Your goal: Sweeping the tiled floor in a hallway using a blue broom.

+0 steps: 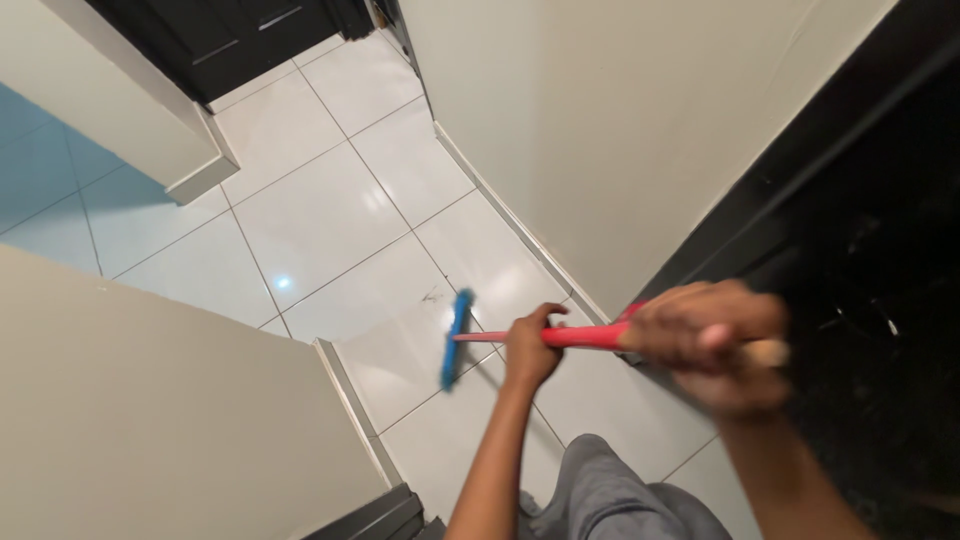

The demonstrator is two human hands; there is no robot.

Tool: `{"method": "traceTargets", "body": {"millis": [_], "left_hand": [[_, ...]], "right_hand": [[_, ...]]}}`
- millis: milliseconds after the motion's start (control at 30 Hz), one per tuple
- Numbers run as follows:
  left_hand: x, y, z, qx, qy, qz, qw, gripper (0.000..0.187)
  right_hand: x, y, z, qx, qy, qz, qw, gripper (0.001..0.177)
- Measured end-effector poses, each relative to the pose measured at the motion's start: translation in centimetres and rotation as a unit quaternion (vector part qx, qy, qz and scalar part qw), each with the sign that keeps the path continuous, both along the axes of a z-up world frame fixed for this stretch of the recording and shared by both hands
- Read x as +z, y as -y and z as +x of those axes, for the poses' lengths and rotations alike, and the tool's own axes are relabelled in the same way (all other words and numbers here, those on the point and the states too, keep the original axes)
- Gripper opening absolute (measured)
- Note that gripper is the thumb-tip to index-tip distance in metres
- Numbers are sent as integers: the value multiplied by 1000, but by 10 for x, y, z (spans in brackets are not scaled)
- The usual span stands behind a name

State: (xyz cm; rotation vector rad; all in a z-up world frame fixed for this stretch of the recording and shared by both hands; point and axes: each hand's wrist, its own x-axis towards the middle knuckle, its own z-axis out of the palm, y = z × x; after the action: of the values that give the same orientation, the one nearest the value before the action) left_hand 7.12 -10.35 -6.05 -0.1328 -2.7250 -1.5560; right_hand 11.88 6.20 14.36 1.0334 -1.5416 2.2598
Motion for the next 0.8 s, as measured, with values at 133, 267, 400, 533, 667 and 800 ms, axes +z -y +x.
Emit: {"method": "traceTargets", "body": {"millis": [133, 267, 400, 533, 667, 800], "left_hand": [[35, -24, 16, -44, -44, 49, 997, 24], [43, -30, 39, -78, -51, 80, 992, 31], [10, -18, 56, -84, -54, 71, 992, 26], [4, 5, 61, -66, 4, 17, 998, 29], [0, 20, 60, -58, 33, 3, 998, 30], [-15, 31, 54, -52, 14, -12, 998, 29]], "right_hand": [[52, -4, 15, -22, -19, 23, 999, 62], [58, 6, 25, -1, -27, 48, 998, 63], [27, 16, 30, 5, -3, 40, 999, 61], [7, 27, 37, 32, 12, 27, 999, 61], [-2, 37, 40, 39, 16, 32, 999, 62], [-10, 46, 44, 26, 21, 32, 999, 62]]}}
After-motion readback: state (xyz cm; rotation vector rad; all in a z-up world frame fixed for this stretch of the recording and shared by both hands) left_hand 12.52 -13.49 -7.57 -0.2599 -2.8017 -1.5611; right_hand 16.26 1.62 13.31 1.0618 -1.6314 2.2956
